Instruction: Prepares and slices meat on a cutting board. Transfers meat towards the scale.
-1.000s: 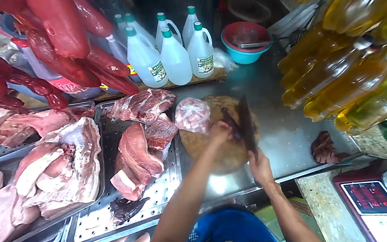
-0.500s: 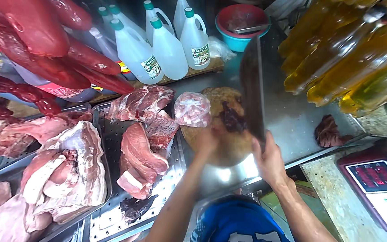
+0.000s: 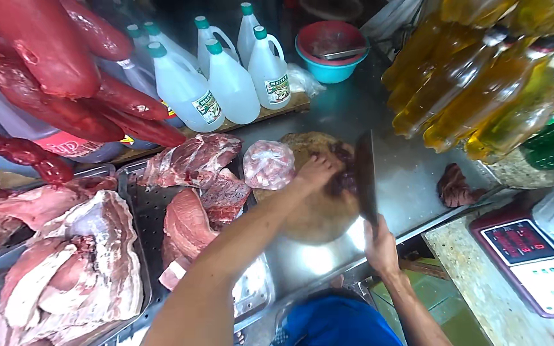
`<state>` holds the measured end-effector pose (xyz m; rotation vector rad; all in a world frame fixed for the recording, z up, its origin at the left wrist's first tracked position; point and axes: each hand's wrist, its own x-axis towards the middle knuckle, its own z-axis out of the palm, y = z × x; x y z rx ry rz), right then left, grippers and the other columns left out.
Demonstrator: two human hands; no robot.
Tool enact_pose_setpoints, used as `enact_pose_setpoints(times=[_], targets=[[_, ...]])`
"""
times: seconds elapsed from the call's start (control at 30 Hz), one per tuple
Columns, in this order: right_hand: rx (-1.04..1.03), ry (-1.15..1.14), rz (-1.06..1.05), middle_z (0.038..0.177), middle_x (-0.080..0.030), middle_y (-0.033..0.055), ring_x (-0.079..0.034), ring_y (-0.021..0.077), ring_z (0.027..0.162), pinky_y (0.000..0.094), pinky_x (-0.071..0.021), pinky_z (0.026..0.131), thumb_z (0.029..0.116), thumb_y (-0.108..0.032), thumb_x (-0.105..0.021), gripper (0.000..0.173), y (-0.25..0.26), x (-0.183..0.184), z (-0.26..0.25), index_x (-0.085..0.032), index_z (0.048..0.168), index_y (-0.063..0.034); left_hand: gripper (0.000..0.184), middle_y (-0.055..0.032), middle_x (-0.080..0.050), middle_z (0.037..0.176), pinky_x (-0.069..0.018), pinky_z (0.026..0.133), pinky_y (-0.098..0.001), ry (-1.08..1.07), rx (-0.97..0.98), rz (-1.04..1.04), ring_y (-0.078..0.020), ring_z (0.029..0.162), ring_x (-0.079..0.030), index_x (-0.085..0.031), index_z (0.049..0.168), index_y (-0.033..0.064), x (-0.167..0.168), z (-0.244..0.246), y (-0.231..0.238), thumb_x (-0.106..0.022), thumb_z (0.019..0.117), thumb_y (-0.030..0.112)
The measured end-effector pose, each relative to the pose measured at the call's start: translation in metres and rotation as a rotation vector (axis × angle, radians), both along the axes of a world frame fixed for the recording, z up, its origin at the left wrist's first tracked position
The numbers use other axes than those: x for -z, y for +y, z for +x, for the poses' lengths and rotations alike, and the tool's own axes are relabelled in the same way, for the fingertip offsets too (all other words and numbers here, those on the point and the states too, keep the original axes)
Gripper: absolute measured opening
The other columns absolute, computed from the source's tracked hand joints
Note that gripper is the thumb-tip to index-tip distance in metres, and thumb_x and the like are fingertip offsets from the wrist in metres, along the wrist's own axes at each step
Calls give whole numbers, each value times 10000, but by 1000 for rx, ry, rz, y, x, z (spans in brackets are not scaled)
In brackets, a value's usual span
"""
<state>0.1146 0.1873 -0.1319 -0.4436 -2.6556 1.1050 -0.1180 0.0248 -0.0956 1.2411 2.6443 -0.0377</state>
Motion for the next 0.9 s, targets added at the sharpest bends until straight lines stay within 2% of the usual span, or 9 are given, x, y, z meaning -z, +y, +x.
enact_pose_setpoints(times=[0.13,0.27,0.37,0.43,0.5,0.57,0.7,0.8,0.9], targets=[[33,-124,-44,692,-651,84,-643,225,576,454,-553,570,1040,-284,-487,405,15,22,6,-584,1332,-21,763,-131,-594,1406,-295,1202,-541,-59,100,-253,-336,1362,-504,-548,1436,119,-13,-6,14,-861,755,260],[28,-106,-88,677,-639,63,-638,203,568,426,-552,561,1034,-287,-488,376,18,30,6,-599,1291,-36,646,-231,-659,1239,-485,989,-638,-307,-38,-247,-427,1175,-630,-496,1471,83,-22,3,14,-710,902,303],[17,-111,-101,706,-667,62,-664,200,602,423,-567,593,1033,-300,-499,381,21,34,7,-611,1301,-54,573,-253,-605,1325,-478,1016,-604,-482,-185,-71,-401,1207,-615,-442,1498,36,-41,15,16,-601,1009,290],[6,-123,-118,715,-668,63,-668,198,615,420,-569,602,1036,-308,-495,375,24,34,7,-607,1299,-66,619,-243,-601,1329,-512,985,-583,-491,-282,-10,-382,1165,-640,-390,1536,52,-58,28,19,-608,1008,291],[-11,-153,-132,721,-666,62,-669,207,625,427,-568,610,1038,-312,-488,372,27,31,6,-601,1302,-76,686,-244,-603,1343,-469,1034,-618,-440,-400,-9,-408,1251,-594,-377,1543,65,-66,44,22,-658,958,285],[-26,-177,-125,705,-657,57,-662,209,614,430,-562,604,1039,-317,-485,371,28,27,5,-602,1297,-77,737,-256,-623,1295,-486,1005,-627,-373,-484,-42,-435,1224,-604,-380,1520,55,-55,57,16,-711,903,283],[-91,-241,-134,739,-668,67,-665,216,640,445,-571,645,1064,-330,-486,400,32,2,3,-578,1365,-82,923,-267,-451,1508,-517,983,-621,-352,-645,-103,-454,1241,-591,-316,1577,75,-22,87,-14,-768,872,464],[-151,-202,-118,774,-679,30,-671,179,653,416,-587,650,1064,-343,-468,427,31,-29,-4,-559,1394,-87,928,-249,-423,1530,-523,994,-581,-317,-732,20,-433,1267,-573,-354,1567,118,-19,102,-32,-794,840,489],[-185,-117,-39,765,-670,21,-669,164,649,384,-586,634,1066,-346,-453,442,24,-68,-19,-535,1396,-65,641,-227,-442,1527,-478,1074,-531,-242,-682,205,-396,1347,-517,-533,1426,121,-15,106,-34,-748,887,392]])
